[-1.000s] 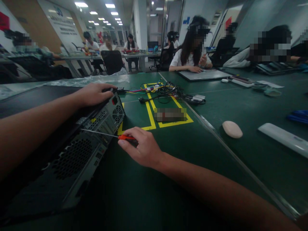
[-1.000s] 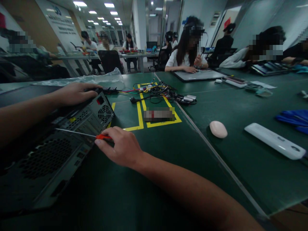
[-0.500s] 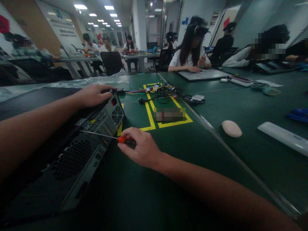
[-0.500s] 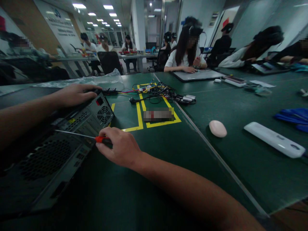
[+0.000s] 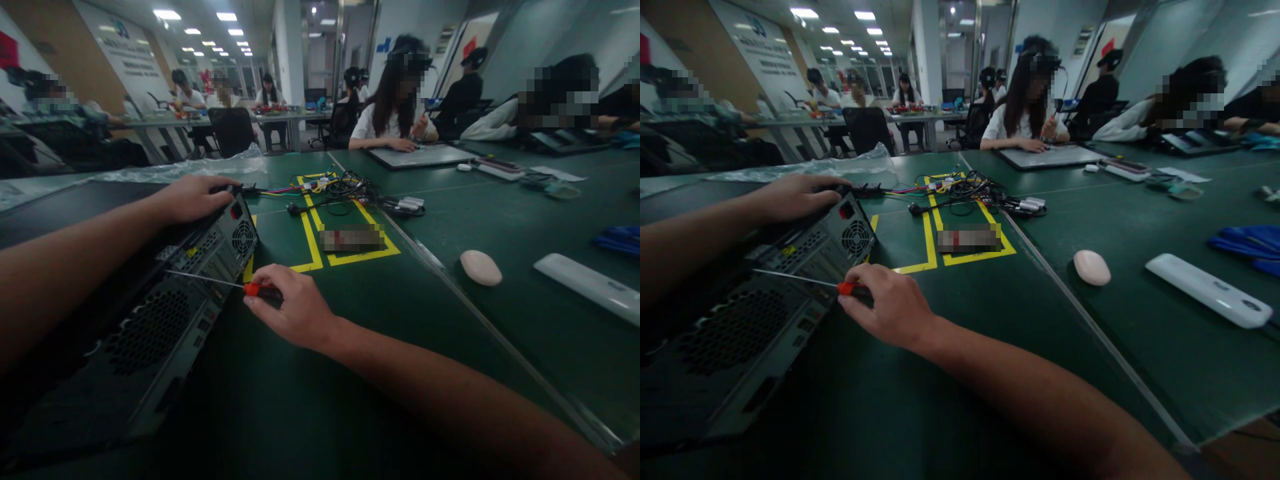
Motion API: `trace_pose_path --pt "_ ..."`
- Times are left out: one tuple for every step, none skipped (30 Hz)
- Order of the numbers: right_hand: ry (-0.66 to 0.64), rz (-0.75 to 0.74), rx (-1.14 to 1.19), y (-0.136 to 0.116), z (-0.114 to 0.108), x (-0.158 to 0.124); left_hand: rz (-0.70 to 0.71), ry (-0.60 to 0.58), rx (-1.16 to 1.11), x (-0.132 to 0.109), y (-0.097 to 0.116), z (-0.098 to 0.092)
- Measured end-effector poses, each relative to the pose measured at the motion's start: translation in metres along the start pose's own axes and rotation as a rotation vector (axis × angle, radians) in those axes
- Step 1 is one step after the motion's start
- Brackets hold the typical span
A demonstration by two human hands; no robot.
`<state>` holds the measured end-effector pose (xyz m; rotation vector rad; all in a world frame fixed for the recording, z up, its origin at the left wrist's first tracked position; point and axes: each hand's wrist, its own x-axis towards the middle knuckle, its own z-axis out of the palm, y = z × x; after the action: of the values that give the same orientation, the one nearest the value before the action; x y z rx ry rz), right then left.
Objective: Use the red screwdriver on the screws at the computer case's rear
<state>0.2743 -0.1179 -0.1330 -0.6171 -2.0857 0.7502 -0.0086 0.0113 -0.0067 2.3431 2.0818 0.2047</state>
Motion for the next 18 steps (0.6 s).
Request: trace_pose_path --pt "0.001 0.004 -0.001 0.0001 0.0000 0.0001 0.003 0.004 0.001 0.0002 -0.0007 0.0000" --pt "0.003 0.010 -0.003 0.0002 0.0000 0.0000 0.009 0.008 0.000 0.0003 -0.0015 -0.0001" --pt "0.003 0.014 -0.005 0.0003 0.0000 0.0000 0.019 0.009 0.000 0.0004 -0.0023 -0.0001" --pt "0.002 0.017 -0.004 0.0004 -0.0001 0.0000 0.030 0.011 -0.001 0.0005 -0.0031 0.0000" --pt "0.000 0.017 -0.001 0.0004 -0.0001 0.0000 0.040 0.013 -0.003 0.0006 -0.0040 0.0000" --pt "-0.001 0.017 0.001 0.0004 -0.0002 0.0000 0.046 0.016 -0.007 0.0008 -0.0048 0.0002" --pt "-0.003 0.016 0.004 0.0004 -0.0003 0.0001 0.049 0.019 -0.011 0.0010 -0.0057 0.0003" --pt "-0.006 0.017 0.005 0.0003 -0.0004 0.0002 0.047 0.023 -0.013 0.0012 -0.0063 0.0005" --pt "-0.010 0.019 0.003 0.0001 -0.0005 0.0003 0.045 0.025 -0.013 0.0014 -0.0068 0.0005" --pt "-0.012 0.022 0.000 0.0000 -0.0006 0.0003 0.040 0.023 -0.012 0.0015 -0.0071 0.0005" --pt "-0.014 0.025 -0.001 -0.0002 -0.0006 0.0003 0.039 0.021 -0.010 0.0015 -0.0070 0.0005" --pt "-0.014 0.029 0.000 -0.0004 -0.0007 0.0002 0.041 0.017 -0.010 0.0015 -0.0067 0.0003" --pt "-0.013 0.033 0.002 -0.0005 -0.0007 0.0002 0.044 0.012 -0.012 0.0014 -0.0063 0.0002" --pt "-0.011 0.036 0.004 -0.0005 -0.0007 0.0001 0.048 0.009 -0.015 0.0012 -0.0058 0.0002" --pt "-0.010 0.038 0.007 -0.0005 -0.0007 0.0001 0.053 0.007 -0.017 0.0011 -0.0054 0.0002" --pt "-0.008 0.037 0.010 -0.0004 -0.0007 0.0001 0.057 0.007 -0.018 0.0011 -0.0052 0.0004" --pt "-0.006 0.033 0.013 -0.0003 -0.0007 0.0002 0.060 0.009 -0.017 0.0011 -0.0052 0.0006" --pt "-0.004 0.026 0.014 -0.0002 -0.0007 0.0002 0.060 0.012 -0.013 0.0012 -0.0054 0.0009"
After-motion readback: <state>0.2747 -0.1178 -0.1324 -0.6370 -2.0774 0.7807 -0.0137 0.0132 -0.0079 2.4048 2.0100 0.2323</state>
